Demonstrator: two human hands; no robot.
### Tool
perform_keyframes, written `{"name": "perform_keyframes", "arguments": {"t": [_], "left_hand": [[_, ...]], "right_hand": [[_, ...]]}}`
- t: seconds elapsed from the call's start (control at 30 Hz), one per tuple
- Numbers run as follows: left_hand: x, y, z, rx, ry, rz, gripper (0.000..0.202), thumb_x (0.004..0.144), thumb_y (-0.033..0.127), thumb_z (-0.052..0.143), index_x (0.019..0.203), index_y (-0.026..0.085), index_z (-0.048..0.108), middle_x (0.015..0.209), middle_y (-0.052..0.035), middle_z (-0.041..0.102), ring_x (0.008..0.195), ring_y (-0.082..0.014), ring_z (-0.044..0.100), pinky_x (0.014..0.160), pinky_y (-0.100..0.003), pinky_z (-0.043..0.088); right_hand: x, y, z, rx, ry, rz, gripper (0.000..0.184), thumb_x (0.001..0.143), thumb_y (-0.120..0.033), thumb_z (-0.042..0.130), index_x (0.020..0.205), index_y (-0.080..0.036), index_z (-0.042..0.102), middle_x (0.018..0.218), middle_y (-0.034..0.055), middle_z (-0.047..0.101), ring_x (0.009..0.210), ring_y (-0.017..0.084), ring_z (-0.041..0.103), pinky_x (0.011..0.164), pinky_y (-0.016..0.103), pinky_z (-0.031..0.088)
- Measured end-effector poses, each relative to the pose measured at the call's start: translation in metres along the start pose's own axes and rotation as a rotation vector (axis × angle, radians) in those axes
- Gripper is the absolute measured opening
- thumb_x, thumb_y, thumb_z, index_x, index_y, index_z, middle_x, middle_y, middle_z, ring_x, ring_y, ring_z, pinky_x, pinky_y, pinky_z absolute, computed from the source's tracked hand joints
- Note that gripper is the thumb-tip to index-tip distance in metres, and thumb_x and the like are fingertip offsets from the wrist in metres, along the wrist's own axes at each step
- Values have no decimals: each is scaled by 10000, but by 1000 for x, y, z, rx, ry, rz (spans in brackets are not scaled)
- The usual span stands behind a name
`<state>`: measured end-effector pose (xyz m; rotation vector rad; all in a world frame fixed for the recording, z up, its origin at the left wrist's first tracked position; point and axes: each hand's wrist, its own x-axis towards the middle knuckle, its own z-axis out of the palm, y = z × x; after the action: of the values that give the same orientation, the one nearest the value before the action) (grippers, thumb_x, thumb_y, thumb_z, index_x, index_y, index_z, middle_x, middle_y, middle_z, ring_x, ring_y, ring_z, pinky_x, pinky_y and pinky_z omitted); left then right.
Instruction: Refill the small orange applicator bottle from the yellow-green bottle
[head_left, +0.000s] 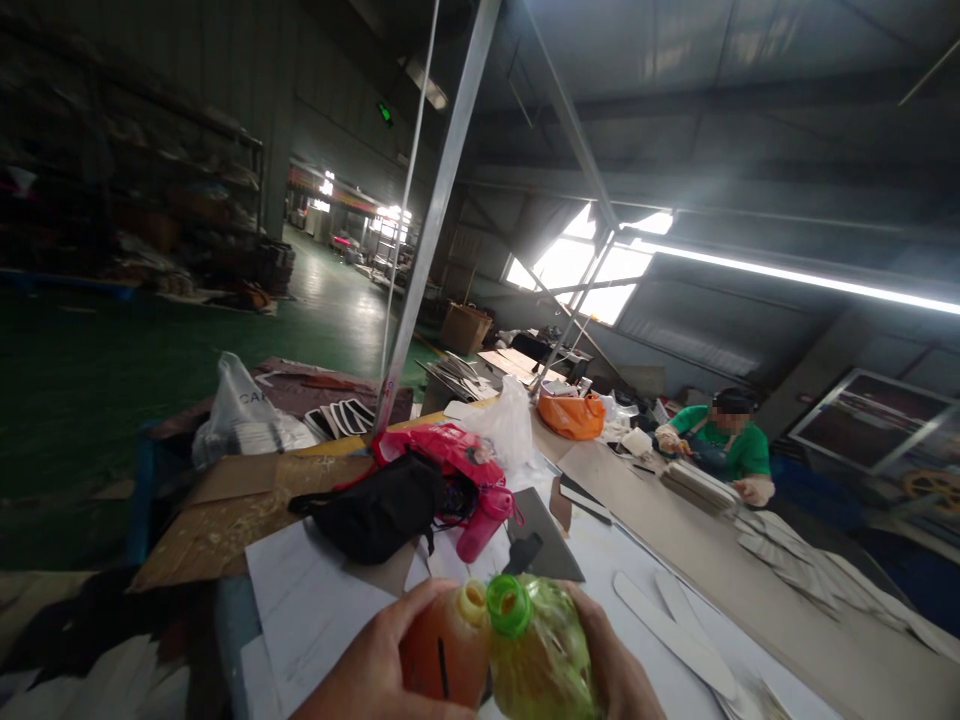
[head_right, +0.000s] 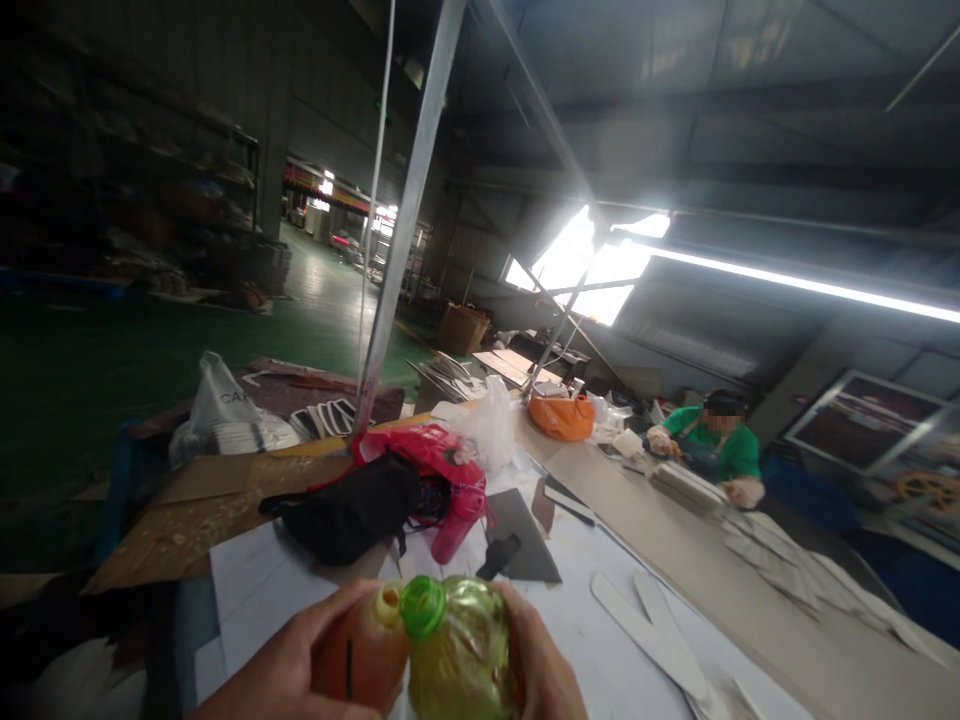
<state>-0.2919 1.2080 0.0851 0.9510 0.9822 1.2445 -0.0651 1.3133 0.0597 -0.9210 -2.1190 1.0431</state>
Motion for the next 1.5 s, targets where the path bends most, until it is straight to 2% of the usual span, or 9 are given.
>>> {"name": "perform_keyframes", "arguments": {"t": [0.1, 0.23, 0.33, 0.6, 0.73, 1.03, 1.2, 1.33, 1.5], "left_hand": [[-1, 3, 5, -81, -84, 9, 607, 523, 162, 723, 1109, 161, 563, 976, 19, 671, 920, -180, 592, 843, -240, 425], [-6, 8, 15, -183, -93, 33, 588, 511, 191, 750, 1075, 182, 584, 1006, -9, 663, 972, -215, 597, 868, -271, 437], [-11, 12, 20, -247, -110, 38, 681, 526, 223, 762, 1162, 165, 526, 1052, -49, 637, 976, -233, 598, 857, -286, 451], [-6, 4, 12, 74, -59, 46, 661, 535, 276, 716, 1157, 181, 509, 1098, -60, 626, 1061, -291, 566, 919, -352, 439], [-5, 0, 14, 143, -51, 22, 660, 521, 286, 751, 1125, 170, 510, 1006, -50, 624, 1006, -300, 569, 872, -360, 437], [-14, 5, 23, -36, -25, -37, 604, 528, 249, 727, 1094, 184, 526, 912, -17, 607, 1042, -282, 525, 936, -352, 378], [-19, -3, 17, -272, -17, -9, 696, 563, 270, 810, 1163, 187, 467, 992, -31, 621, 902, -212, 584, 941, -346, 408], [-23, -7, -4, -136, 123, 3, 788, 565, 344, 868, 1221, 208, 452, 1113, -28, 625, 1010, -204, 587, 851, -241, 456], [-24, -12, -31, 54, 396, 55, 846, 561, 399, 869, 1251, 184, 431, 1050, -34, 645, 916, -172, 610, 776, -181, 493]], "right_hand": [[-3, -6, 0, 128, -40, -6, 761, 600, -360, 739, 1272, -235, 404, 1147, 55, 598, 998, 229, 621, 848, 261, 514], [-7, 1, -3, 183, -64, 0, 837, 586, -408, 787, 1299, -226, 388, 1213, 98, 572, 1083, 282, 594, 903, 312, 509], [-9, 9, -3, 200, -76, -12, 864, 578, -428, 798, 1310, -224, 386, 1202, 115, 581, 1065, 303, 605, 884, 337, 521], [-9, 8, -2, 213, -73, 7, 834, 592, -370, 780, 1309, -222, 381, 1160, 104, 599, 1005, 292, 618, 819, 329, 533], [-8, 12, -8, 135, -67, 41, 919, 549, -377, 818, 1328, -194, 366, 1228, 139, 556, 1112, 327, 559, 875, 342, 513], [-12, 1, -5, 232, -128, 101, 823, 551, -212, 787, 1283, -253, 413, 1162, 57, 595, 1012, 256, 602, 822, 281, 507], [-16, 10, 8, 238, -117, 21, 768, 563, -246, 801, 1249, -282, 458, 1132, 32, 606, 1009, 250, 608, 858, 290, 499], [-22, 35, 21, 174, -55, 28, 903, 539, -349, 858, 1317, -274, 406, 1196, 57, 581, 1061, 284, 581, 938, 353, 478], [-24, 59, 48, 138, 136, 119, 904, 553, -393, 812, 1333, -237, 383, 1305, 103, 476, 1236, 338, 437, 1053, 470, 370]]}}
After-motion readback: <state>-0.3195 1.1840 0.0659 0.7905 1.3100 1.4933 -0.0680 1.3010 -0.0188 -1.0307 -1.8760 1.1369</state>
